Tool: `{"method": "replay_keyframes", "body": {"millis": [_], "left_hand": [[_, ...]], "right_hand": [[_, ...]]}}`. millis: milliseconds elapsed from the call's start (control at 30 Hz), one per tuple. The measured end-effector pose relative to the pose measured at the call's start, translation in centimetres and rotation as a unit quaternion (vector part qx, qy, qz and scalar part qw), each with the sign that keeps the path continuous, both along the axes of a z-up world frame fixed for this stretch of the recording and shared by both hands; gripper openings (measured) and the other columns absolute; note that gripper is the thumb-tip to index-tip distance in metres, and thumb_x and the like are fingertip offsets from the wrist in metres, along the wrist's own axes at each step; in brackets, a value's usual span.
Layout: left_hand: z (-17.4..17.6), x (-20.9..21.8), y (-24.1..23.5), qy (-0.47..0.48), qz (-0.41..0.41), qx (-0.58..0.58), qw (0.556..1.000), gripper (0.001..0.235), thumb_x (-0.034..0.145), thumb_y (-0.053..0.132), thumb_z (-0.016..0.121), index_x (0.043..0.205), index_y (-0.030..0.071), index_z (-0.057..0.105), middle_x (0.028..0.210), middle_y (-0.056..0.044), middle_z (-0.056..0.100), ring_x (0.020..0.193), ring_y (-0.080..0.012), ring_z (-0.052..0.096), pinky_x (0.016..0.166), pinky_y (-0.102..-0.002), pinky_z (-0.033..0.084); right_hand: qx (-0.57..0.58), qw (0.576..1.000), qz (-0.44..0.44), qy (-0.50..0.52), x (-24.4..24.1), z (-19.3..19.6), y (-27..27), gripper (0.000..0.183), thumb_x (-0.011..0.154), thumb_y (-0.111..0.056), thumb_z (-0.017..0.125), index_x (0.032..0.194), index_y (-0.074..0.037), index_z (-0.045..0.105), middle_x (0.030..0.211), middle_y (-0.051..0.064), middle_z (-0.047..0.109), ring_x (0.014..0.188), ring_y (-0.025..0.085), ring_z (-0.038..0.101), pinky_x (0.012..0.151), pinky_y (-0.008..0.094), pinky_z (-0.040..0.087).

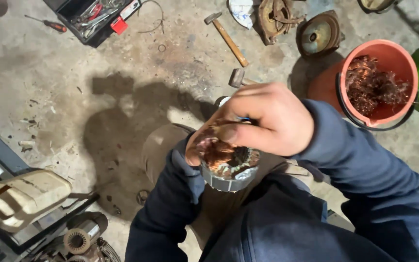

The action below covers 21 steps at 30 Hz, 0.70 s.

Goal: Dismantling an electric motor stator to extract copper wiring using a hammer, chisel, and pliers.

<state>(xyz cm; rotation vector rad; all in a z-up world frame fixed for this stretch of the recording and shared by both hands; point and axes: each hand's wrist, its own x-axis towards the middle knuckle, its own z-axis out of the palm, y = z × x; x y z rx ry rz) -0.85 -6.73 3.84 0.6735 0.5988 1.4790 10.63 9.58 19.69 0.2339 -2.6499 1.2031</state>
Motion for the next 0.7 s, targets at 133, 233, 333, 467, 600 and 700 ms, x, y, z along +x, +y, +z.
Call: {"method": "replay_keyframes", "body": {"millis": [133, 233, 333, 467, 600, 700], "left_hand": [[-0.8, 1.1, -1.5, 0.086, 0.086, -0.11, 0.986, 0.104, 0.074, 0.049, 0.087, 0.149, 0.002, 0.032, 0.138, -0.012, 0.062, 0.125, -0.0179, 0.062, 0.107, -0.034, 0.047], [-1.3, 1.9, -1.5, 0.212, 0.158, -0.166, 0.95, 0.089, 0.078, 0.045, 0.084, 0.143, 0.004, 0.04, 0.134, -0.011, 0.065, 0.121, -0.0172, 0.064, 0.103, -0.034, 0.049], [-1.1, 2.4, -1.4, 0.345, 0.201, -0.213, 0.892, 0.074, 0.081, 0.041, 0.082, 0.137, 0.006, 0.049, 0.129, -0.009, 0.068, 0.117, -0.0166, 0.066, 0.098, -0.034, 0.052], [-0.2, 2.4, -1.5, 0.402, 0.21, -0.233, 0.86, 0.054, 0.085, 0.036, 0.078, 0.128, 0.009, 0.061, 0.123, -0.007, 0.072, 0.111, -0.0158, 0.069, 0.092, -0.035, 0.055], [-0.8, 2.6, -2.2, 0.296, 0.183, -0.203, 0.915, 0.045, 0.093, 0.035, 0.07, 0.129, 0.012, 0.06, 0.126, -0.004, 0.07, 0.114, -0.0118, 0.068, 0.093, -0.032, 0.056], [-3.7, 4.0, -2.7, 0.261, 0.256, -0.158, 0.917, 0.035, 0.106, 0.036, 0.054, 0.132, 0.013, 0.056, 0.128, -0.002, 0.066, 0.116, -0.0101, 0.065, 0.095, -0.03, 0.054]], "right_hand": [[0.03, 0.999, -0.031, 0.022, -1.3, 0.6, -1.0, 0.025, 0.095, -0.03, 0.075, 0.083, -0.007, 0.073, 0.07, 0.009, 0.065, 0.063, 0.028, 0.065, 0.058, 0.038, 0.049], [0.061, 0.996, -0.058, 0.014, -1.9, 1.1, -1.7, 0.034, 0.092, -0.032, 0.078, 0.069, -0.008, 0.069, 0.059, 0.009, 0.058, 0.052, 0.029, 0.058, 0.049, 0.039, 0.043], [0.083, 0.995, -0.062, 0.013, -2.6, 1.3, -2.2, 0.037, 0.094, -0.034, 0.079, 0.069, -0.009, 0.069, 0.055, 0.009, 0.054, 0.047, 0.029, 0.053, 0.045, 0.04, 0.04], [0.104, 0.993, -0.047, 0.036, -3.3, 1.6, -2.9, 0.04, 0.097, -0.036, 0.079, 0.069, -0.008, 0.069, 0.053, 0.009, 0.051, 0.045, 0.029, 0.049, 0.044, 0.041, 0.037], [0.126, 0.99, -0.046, 0.031, -3.2, 1.9, -3.4, 0.043, 0.096, -0.037, 0.079, 0.066, -0.008, 0.067, 0.05, 0.009, 0.05, 0.042, 0.028, 0.048, 0.042, 0.041, 0.035], [0.136, 0.989, -0.04, 0.045, -2.9, 2.0, -3.7, 0.046, 0.096, -0.039, 0.078, 0.064, -0.009, 0.066, 0.05, 0.008, 0.05, 0.042, 0.027, 0.049, 0.042, 0.04, 0.035]]}}
